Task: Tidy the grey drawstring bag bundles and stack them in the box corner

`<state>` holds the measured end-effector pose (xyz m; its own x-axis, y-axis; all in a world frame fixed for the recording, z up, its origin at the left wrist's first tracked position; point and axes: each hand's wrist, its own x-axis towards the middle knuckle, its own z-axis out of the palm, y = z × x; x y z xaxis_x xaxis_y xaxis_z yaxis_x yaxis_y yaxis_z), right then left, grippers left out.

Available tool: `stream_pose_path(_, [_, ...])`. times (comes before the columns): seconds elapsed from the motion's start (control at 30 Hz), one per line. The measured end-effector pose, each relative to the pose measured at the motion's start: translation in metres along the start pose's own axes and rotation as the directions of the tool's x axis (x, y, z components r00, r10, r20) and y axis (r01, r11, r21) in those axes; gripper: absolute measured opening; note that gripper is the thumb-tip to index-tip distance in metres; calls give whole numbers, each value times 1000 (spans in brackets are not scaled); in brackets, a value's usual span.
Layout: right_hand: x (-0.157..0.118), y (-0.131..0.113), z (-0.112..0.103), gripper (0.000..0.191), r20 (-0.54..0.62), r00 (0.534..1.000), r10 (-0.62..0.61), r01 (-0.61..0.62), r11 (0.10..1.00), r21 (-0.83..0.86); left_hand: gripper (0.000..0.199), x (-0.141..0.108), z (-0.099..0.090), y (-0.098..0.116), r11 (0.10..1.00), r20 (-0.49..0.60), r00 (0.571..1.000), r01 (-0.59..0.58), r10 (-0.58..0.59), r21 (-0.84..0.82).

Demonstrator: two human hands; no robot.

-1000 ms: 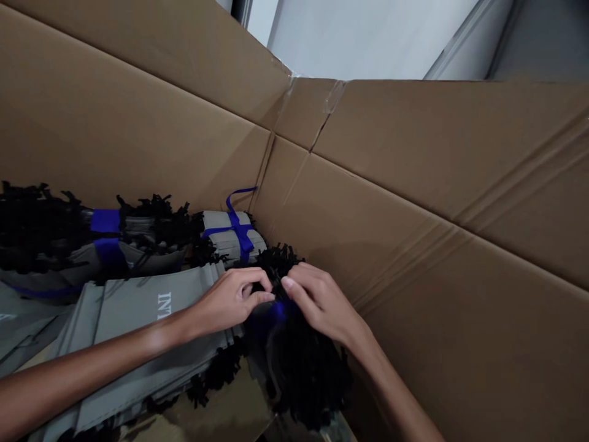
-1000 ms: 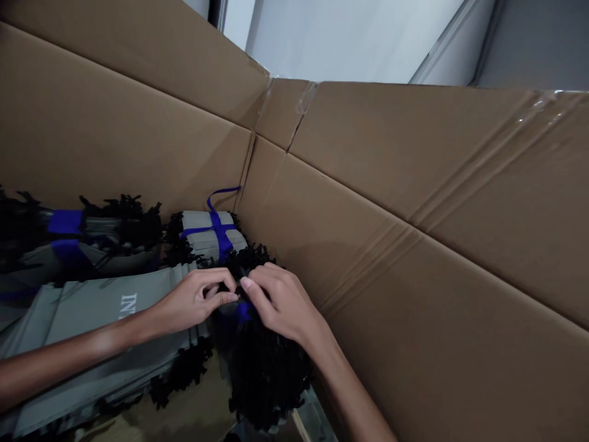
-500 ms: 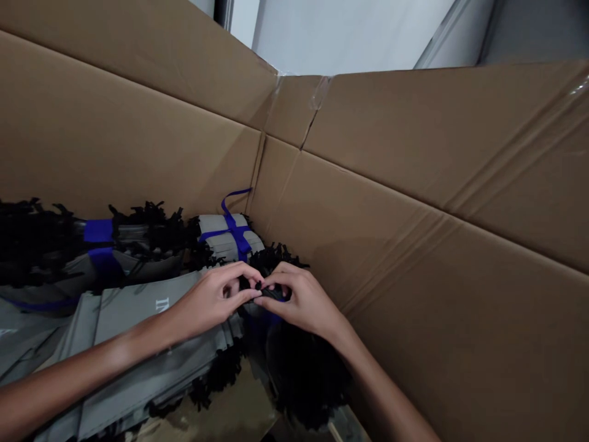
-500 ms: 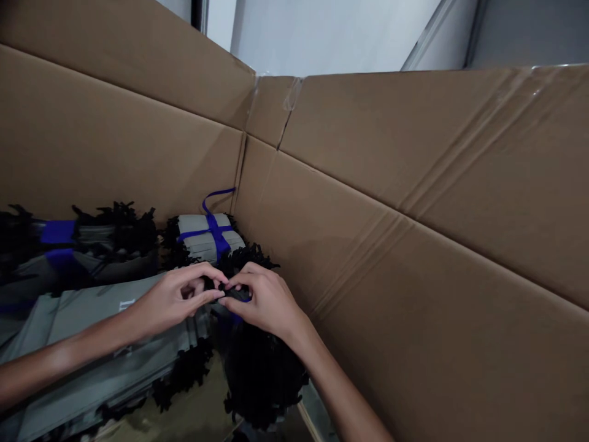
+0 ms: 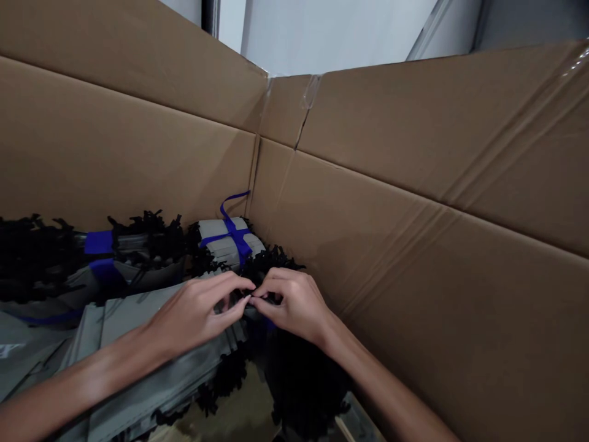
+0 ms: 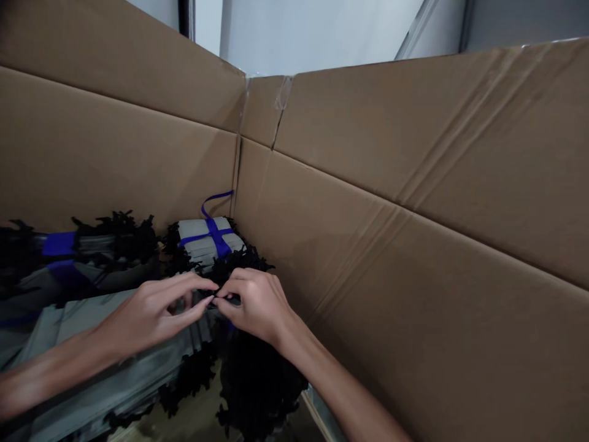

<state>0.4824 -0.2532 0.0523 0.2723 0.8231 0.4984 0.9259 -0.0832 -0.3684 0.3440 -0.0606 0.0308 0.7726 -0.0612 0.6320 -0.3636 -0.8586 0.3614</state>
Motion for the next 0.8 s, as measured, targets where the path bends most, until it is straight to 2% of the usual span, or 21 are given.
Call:
stream_pose_path(0.1, [0,-2,-2,11,11,999,-44,44,997,-61,23,-1,1,0,997,10,997,-73,72,34])
stream_pose_path(0.27, [0,-4,-4,12,39,998,-58,61,995,-77,20,0,-3,-2,997,54,996,-76,77,-15])
stream_pose_path(0.53, [3,-5,-2,13,92,983,-160,173,974,-144,13,14,-9,12,999,51,998,43,-42,-15])
stream_pose_path(0.8, [1,-6,-4,17,97,977,-188,201,966,-160,12,25,-13,21,994,71,993,101,-97,-53])
